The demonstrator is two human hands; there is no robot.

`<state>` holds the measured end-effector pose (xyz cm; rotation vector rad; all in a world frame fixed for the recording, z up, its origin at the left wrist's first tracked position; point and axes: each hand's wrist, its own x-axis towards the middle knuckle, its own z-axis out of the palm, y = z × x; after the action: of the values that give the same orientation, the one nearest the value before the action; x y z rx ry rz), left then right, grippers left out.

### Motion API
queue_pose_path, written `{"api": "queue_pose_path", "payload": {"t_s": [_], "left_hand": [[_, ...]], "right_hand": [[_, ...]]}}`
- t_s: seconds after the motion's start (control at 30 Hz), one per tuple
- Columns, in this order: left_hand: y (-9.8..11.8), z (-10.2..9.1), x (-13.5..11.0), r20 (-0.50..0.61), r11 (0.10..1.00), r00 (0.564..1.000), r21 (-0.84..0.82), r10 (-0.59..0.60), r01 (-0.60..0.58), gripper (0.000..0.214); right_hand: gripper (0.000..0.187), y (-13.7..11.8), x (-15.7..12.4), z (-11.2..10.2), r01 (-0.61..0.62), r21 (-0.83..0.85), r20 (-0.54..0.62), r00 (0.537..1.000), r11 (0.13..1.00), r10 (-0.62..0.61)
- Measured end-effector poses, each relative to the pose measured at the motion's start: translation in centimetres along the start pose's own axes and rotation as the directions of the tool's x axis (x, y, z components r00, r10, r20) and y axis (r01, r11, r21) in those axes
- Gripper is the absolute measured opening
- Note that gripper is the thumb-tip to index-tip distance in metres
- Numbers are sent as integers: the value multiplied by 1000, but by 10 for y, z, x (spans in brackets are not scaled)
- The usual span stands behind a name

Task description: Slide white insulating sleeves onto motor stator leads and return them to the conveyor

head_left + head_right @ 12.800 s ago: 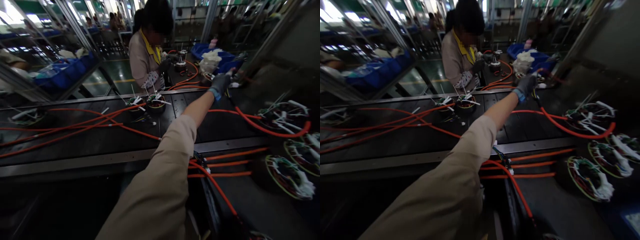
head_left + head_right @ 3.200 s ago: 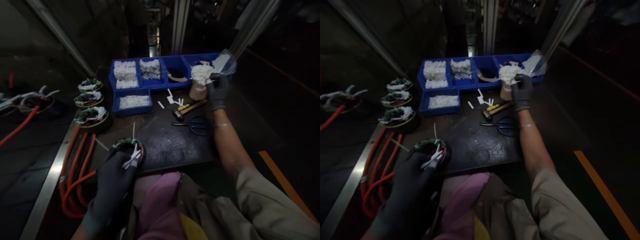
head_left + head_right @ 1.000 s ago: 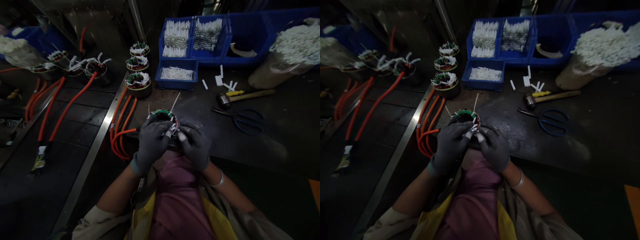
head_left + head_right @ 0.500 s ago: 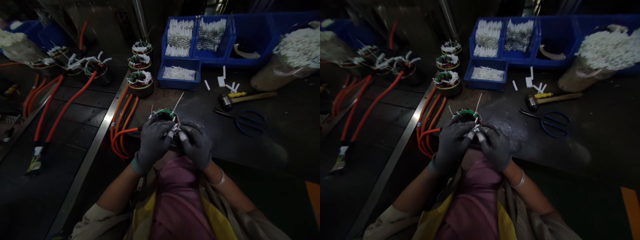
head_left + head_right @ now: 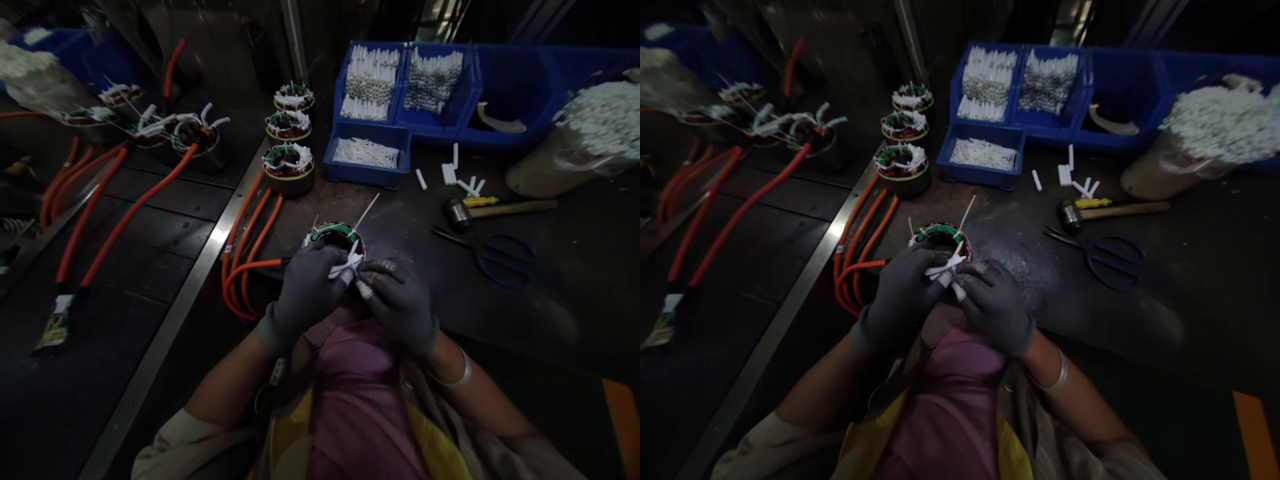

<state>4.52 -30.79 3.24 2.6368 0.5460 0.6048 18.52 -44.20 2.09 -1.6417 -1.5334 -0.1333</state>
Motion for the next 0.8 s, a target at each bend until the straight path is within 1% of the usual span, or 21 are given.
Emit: {"api": "queue_pose_path", "payload": {"t_s": [0.07, 0.13, 0.17, 0.2, 0.23, 0.27, 0.3, 0.33, 0.37, 0.4, 0.47, 0.5, 0.57, 0.6, 0.63, 0.67, 0.7, 0.73, 0.77, 0.8], "left_hand": [[-1, -1, 1, 43, 997, 996, 17, 74, -75, 13], [-1, -2, 2, 76, 991, 990, 55, 119, -124, 19], [-1, -2, 2, 80, 987, 988, 79, 134, -140, 21], [-1, -2, 3, 82, 983, 986, 103, 147, -155, 22], [-1, -2, 2, 76, 978, 984, 123, 158, -166, 22], [-1, -1, 2, 69, 975, 983, 134, 169, -177, 22], [-1, 1, 2, 57, 973, 982, 137, 179, -185, 21], [-2, 3, 1, 42, 973, 982, 135, 185, -189, 20], [-3, 5, 1, 16, 973, 982, 133, 190, -191, 20], [-4, 9, 1, -19, 973, 980, 126, 198, -194, 20], [-6, 15, 0, -95, 974, 973, 108, 210, -200, 20], [-6, 18, 1, -126, 974, 968, 95, 216, -204, 20], [-5, 20, 2, -152, 973, 962, 65, 228, -220, 20], [-3, 18, 3, -146, 972, 962, 58, 233, -226, 20], [-2, 15, 3, -133, 972, 963, 60, 233, -227, 20], [-1, 11, 4, -113, 971, 966, 71, 234, -227, 19], [-3, 6, 6, -84, 971, 970, 93, 228, -220, 19], [-6, 0, 7, -47, 968, 974, 126, 222, -215, 20], [-12, -5, 8, -8, 960, 974, 169, 226, -222, 19], [-18, -9, 8, 49, 946, 970, 215, 237, -242, 20]], "right_hand": [[16, 8, 15, 6, -28, 32, -24, 999, 999, 29], [16, 20, 31, 10, -72, 66, -40, 996, 995, 75], [15, 26, 37, 10, -103, 101, -27, 994, 990, 106], [13, 32, 40, 8, -140, 153, 14, 990, 978, 140], [10, 36, 41, 5, -179, 207, 79, 983, 962, 166], [7, 39, 39, 0, -201, 257, 159, 974, 945, 164], [7, 39, 37, -5, -200, 300, 227, 965, 933, 134], [7, 39, 35, -9, -188, 328, 266, 959, 926, 101], [6, 37, 33, -11, -170, 330, 274, 959, 929, 78], [5, 35, 32, -11, -148, 305, 257, 964, 941, 68], [10, 29, 36, -3, -116, 196, 208, 975, 974, 75], [12, 27, 39, 3, -113, 127, 202, 976, 985, 86], [12, 22, 49, 15, -115, 15, 247, 963, 993, 108], [11, 21, 54, 21, -110, -8, 279, 954, 994, 108], [9, 22, 60, 24, -96, -1, 313, 945, 995, 91], [7, 25, 65, 25, -72, 43, 341, 938, 997, 53], [7, 31, 69, 22, -49, 115, 344, 939, 992, 6], [7, 39, 71, 16, -40, 191, 303, 953, 981, -20], [7, 51, 72, 4, -44, 254, 217, 976, 966, -13], [7, 66, 71, -12, -59, 284, 88, 995, 957, 35]]}}
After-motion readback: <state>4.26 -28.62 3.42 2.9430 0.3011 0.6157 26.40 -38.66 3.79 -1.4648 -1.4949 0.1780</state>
